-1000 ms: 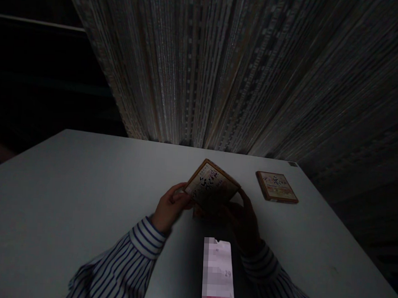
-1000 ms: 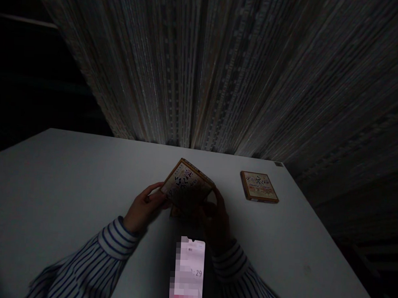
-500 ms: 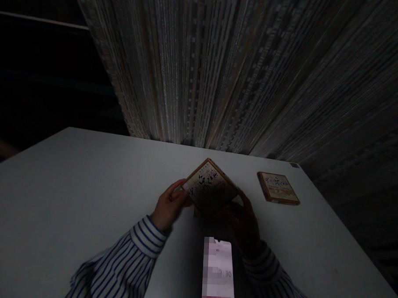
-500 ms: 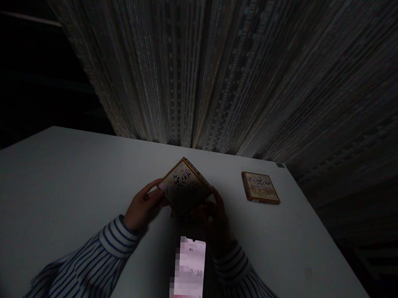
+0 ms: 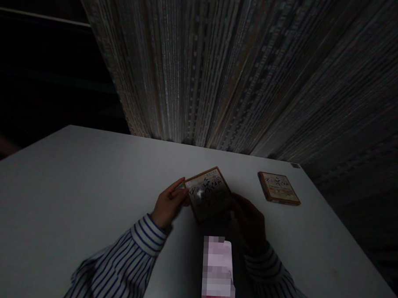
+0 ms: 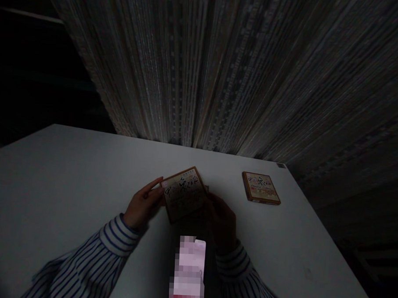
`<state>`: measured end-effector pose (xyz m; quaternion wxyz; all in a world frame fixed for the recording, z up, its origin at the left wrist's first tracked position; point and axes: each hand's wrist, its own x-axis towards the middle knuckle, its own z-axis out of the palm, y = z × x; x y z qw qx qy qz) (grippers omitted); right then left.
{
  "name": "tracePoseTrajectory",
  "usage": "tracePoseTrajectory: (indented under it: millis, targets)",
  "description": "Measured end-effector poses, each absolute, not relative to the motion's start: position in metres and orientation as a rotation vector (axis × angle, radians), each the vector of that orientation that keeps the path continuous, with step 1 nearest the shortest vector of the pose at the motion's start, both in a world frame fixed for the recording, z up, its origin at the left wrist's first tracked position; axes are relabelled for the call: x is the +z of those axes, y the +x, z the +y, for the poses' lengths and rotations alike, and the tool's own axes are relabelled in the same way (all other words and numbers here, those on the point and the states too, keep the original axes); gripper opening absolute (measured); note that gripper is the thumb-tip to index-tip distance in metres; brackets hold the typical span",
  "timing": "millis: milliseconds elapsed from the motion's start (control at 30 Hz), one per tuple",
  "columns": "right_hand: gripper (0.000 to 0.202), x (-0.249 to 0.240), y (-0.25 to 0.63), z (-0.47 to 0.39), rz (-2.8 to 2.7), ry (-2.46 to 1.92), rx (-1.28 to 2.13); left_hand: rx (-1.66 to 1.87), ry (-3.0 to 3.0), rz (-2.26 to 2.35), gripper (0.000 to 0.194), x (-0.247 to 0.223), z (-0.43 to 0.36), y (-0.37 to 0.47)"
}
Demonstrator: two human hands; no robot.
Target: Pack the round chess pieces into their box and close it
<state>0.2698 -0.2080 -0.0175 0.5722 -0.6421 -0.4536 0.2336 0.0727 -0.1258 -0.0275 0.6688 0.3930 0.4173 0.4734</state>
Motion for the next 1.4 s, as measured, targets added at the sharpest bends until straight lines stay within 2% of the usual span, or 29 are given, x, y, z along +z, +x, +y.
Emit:
tracePoseTrajectory:
  millis: [133, 300, 700, 867, 1167, 1400]
  targets:
    - [0.033, -0.018, 0.270, -0.207, -1.005, -1.521, 0.563, 1.073, 0.847, 0.941, 0.085, -0.024, -0.127, 0.073]
    - [0.037, -0.022, 0.275, -0.206, -0.921, -1.516, 0.565, 1.059, 0.913, 0.922, 0.077, -0.020, -0.130, 0.073]
    - [0.048, -0.024, 0.273, -0.203, -0.805, -1.474, 0.565, 0.964, 1.332, 0.786, 0.076, -0.036, -0.143, 0.081]
    - [0.044, -0.025, 0.269, -0.206, -0.910, -1.512, 0.541, 0.987, 1.506, 0.790, 0.061, -0.040, -0.142, 0.080]
    - [0.034, -0.022, 0.267, -0.210, -1.267, -1.544, 0.334, 1.140, 1.730, 0.840, 0.046, -0.050, -0.136, 0.076]
    - [0.038, -0.026, 0.271, -0.209, -1.555, -1.447, 0.021, 1.134, 1.811, 0.880, 0.051, -0.045, -0.137, 0.074]
